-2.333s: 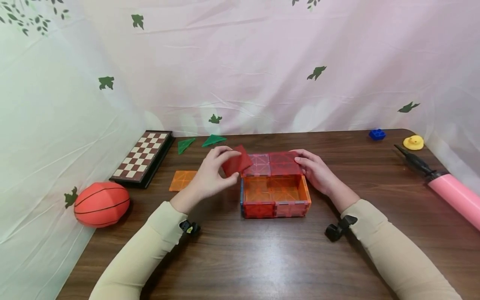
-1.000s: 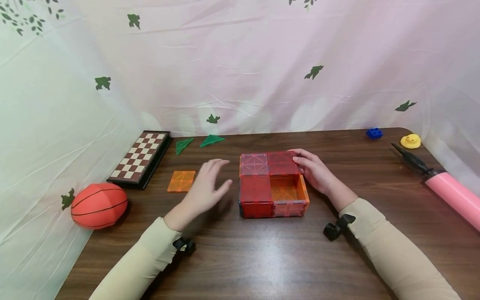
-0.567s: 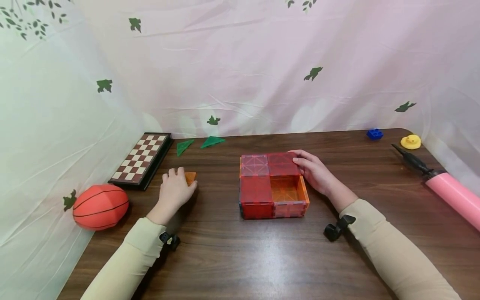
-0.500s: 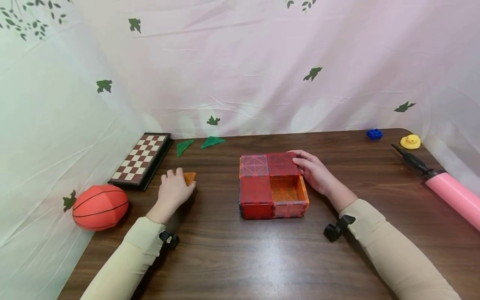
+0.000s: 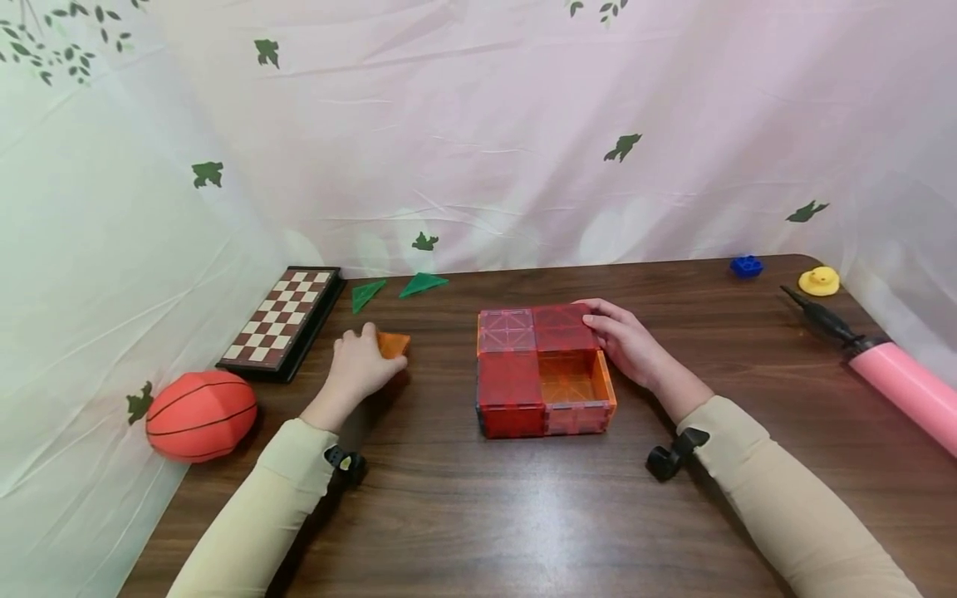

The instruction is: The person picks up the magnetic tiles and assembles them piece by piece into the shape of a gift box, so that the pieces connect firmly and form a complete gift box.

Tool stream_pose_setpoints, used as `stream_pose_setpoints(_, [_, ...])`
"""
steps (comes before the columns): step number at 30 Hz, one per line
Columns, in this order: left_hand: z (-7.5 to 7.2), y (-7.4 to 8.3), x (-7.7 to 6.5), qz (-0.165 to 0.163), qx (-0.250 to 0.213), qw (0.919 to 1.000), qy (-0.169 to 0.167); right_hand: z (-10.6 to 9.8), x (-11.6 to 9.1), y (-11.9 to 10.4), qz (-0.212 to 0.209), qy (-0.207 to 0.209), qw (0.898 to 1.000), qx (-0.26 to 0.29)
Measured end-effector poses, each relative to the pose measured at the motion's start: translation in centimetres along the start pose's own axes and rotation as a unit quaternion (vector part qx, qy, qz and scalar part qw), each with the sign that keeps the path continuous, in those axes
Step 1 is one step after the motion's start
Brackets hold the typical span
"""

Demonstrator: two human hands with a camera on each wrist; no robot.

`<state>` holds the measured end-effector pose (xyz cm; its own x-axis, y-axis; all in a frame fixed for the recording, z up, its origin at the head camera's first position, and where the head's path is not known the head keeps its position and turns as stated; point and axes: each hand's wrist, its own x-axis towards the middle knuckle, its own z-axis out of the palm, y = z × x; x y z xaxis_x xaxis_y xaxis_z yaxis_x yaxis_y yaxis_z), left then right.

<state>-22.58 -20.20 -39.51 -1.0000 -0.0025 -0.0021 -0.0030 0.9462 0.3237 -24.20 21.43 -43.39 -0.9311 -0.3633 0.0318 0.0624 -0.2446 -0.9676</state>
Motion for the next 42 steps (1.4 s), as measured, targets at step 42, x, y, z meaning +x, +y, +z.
stream_pose_setpoints(42, [1.9,19.0,-3.8,0.445,-0.030,0.8872,-0.119,0.0,0.0,0.0,-0.002,0.003,1.000,-0.010])
